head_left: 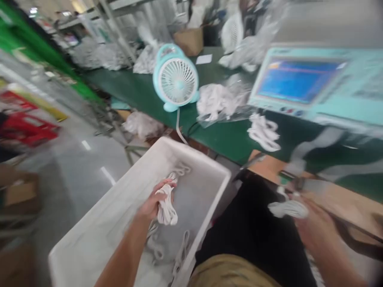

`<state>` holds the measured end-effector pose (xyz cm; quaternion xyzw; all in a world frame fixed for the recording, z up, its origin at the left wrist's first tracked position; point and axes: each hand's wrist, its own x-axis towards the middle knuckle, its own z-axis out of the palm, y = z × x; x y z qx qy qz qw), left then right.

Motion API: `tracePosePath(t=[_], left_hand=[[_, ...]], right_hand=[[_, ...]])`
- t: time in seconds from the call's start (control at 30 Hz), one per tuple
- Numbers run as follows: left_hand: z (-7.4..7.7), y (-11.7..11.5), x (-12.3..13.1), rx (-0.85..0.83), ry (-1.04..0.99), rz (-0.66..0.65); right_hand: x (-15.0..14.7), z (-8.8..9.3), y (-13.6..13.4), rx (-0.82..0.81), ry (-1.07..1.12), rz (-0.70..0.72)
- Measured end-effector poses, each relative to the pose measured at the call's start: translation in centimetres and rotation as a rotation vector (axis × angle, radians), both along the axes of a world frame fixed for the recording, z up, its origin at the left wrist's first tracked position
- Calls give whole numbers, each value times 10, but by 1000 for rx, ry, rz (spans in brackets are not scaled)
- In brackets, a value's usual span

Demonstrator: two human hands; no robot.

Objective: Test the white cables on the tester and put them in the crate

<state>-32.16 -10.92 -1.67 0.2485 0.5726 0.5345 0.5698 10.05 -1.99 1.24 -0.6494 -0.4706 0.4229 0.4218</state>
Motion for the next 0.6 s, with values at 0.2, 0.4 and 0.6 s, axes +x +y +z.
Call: tracePosePath(t=[0.2,0.4,0.6], left_hand=[[68,77,171,46,-244,-670],[50,116,271,-11,-353,-730],[51,90,282,-54,-365,-564]], right_hand=[[8,-14,7,-57,534,-142],[8,-11,2,-16,633,-56],[5,3,-12,-44,605,-32]])
